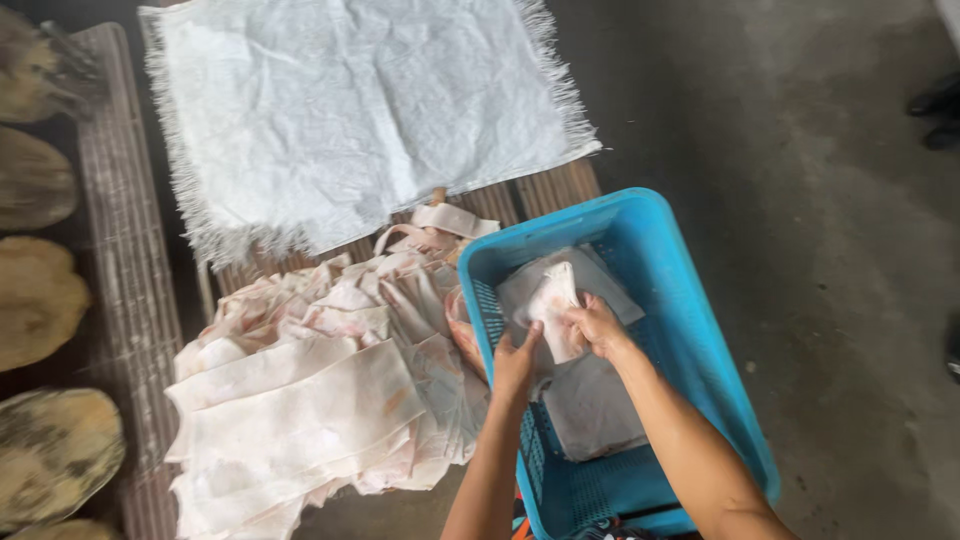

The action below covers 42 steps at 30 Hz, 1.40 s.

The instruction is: The person sorts and places pieces of raw pork skin into a blue plastic basket by hand.

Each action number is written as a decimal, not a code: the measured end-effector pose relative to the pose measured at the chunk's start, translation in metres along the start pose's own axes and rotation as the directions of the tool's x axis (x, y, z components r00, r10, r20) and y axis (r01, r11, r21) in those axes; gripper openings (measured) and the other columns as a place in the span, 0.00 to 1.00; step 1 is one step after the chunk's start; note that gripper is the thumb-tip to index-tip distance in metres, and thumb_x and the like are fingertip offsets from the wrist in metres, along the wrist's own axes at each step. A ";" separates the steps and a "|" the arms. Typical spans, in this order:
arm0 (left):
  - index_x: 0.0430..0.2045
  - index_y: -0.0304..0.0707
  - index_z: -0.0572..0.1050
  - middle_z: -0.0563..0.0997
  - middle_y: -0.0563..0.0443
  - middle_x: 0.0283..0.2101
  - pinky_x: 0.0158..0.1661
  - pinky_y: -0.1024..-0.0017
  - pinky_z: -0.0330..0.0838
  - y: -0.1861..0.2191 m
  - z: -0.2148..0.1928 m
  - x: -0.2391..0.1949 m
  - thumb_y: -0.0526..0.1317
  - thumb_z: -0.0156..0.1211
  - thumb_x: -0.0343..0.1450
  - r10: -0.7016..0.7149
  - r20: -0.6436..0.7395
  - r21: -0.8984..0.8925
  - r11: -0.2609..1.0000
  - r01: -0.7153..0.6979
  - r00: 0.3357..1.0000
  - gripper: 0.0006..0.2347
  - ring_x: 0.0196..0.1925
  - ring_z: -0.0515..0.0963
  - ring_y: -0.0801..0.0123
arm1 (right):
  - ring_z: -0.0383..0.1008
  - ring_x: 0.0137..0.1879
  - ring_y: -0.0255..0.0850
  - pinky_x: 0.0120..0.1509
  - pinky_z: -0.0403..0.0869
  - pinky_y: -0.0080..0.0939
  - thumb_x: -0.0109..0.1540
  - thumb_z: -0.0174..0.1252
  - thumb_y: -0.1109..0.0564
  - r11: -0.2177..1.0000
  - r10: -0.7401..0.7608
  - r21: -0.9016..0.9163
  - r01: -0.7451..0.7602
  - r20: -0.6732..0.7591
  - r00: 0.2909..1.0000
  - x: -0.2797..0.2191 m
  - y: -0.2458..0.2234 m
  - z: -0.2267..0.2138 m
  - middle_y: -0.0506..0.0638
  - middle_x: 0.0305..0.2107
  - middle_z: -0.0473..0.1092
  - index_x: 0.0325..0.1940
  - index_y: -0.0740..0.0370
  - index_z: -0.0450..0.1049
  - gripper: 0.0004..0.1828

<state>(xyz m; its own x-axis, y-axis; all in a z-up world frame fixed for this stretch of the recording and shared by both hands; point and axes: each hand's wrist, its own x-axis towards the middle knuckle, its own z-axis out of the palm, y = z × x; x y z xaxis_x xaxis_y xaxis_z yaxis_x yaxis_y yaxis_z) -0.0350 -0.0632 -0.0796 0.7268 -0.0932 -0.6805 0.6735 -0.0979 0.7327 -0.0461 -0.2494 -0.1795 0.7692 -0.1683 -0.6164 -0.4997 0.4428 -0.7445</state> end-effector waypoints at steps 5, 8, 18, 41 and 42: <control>0.45 0.39 0.79 0.84 0.46 0.45 0.42 0.63 0.72 0.024 0.006 0.003 0.58 0.59 0.65 -0.038 0.599 -0.627 0.599 0.498 0.800 0.24 0.43 0.81 0.61 | 0.66 0.18 0.31 0.19 0.65 0.32 0.55 0.51 0.68 0.971 0.032 0.231 -0.063 0.139 0.990 -0.054 -0.086 -0.007 0.49 0.28 0.72 0.57 0.63 0.72 0.25; 0.42 0.39 0.76 0.82 0.52 0.43 0.53 0.63 0.77 0.035 0.001 0.001 0.43 0.65 0.69 0.175 0.463 -0.656 0.727 0.203 0.869 0.12 0.46 0.83 0.67 | 0.67 0.19 0.34 0.21 0.68 0.35 0.56 0.52 0.68 0.959 0.090 0.252 -0.128 0.156 0.984 -0.079 -0.083 -0.020 0.51 0.29 0.71 0.58 0.64 0.69 0.25; 0.39 0.25 0.83 0.83 0.47 0.34 0.35 0.75 0.73 0.048 -0.029 -0.012 0.37 0.62 0.73 0.185 0.314 0.115 0.966 -0.231 0.931 0.10 0.33 0.78 0.73 | 0.70 0.59 0.44 0.58 0.72 0.42 0.53 0.51 0.65 0.940 0.082 -0.340 0.000 0.225 0.971 -0.047 0.045 -0.027 0.53 0.61 0.67 0.75 0.56 0.58 0.43; 0.47 0.27 0.74 0.82 0.44 0.46 0.49 0.62 0.77 0.047 -0.122 -0.020 0.38 0.55 0.74 -0.031 0.246 -0.498 0.853 0.154 0.969 0.12 0.47 0.82 0.61 | 0.77 0.38 0.43 0.40 0.75 0.46 0.51 0.64 0.62 0.899 -0.161 -0.413 0.146 -0.001 0.987 -0.034 0.001 -0.007 0.58 0.36 0.77 0.45 0.70 0.77 0.18; 0.47 0.26 0.73 0.82 0.43 0.45 0.49 0.62 0.77 0.042 -0.118 -0.016 0.38 0.55 0.75 -0.007 0.306 -0.510 0.843 0.171 0.952 0.12 0.46 0.82 0.60 | 0.78 0.39 0.44 0.43 0.77 0.46 0.50 0.63 0.63 0.955 -0.114 -0.270 0.125 0.057 0.992 -0.058 -0.027 -0.012 0.57 0.37 0.78 0.48 0.70 0.76 0.22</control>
<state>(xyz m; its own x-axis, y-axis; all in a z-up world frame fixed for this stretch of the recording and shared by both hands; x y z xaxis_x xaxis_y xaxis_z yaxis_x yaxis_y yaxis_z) -0.0024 0.0512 -0.0376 0.6455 -0.3914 -0.6558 0.7606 0.4067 0.5060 -0.0818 -0.2620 -0.1265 0.8425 -0.1673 -0.5120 -0.4884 0.1639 -0.8571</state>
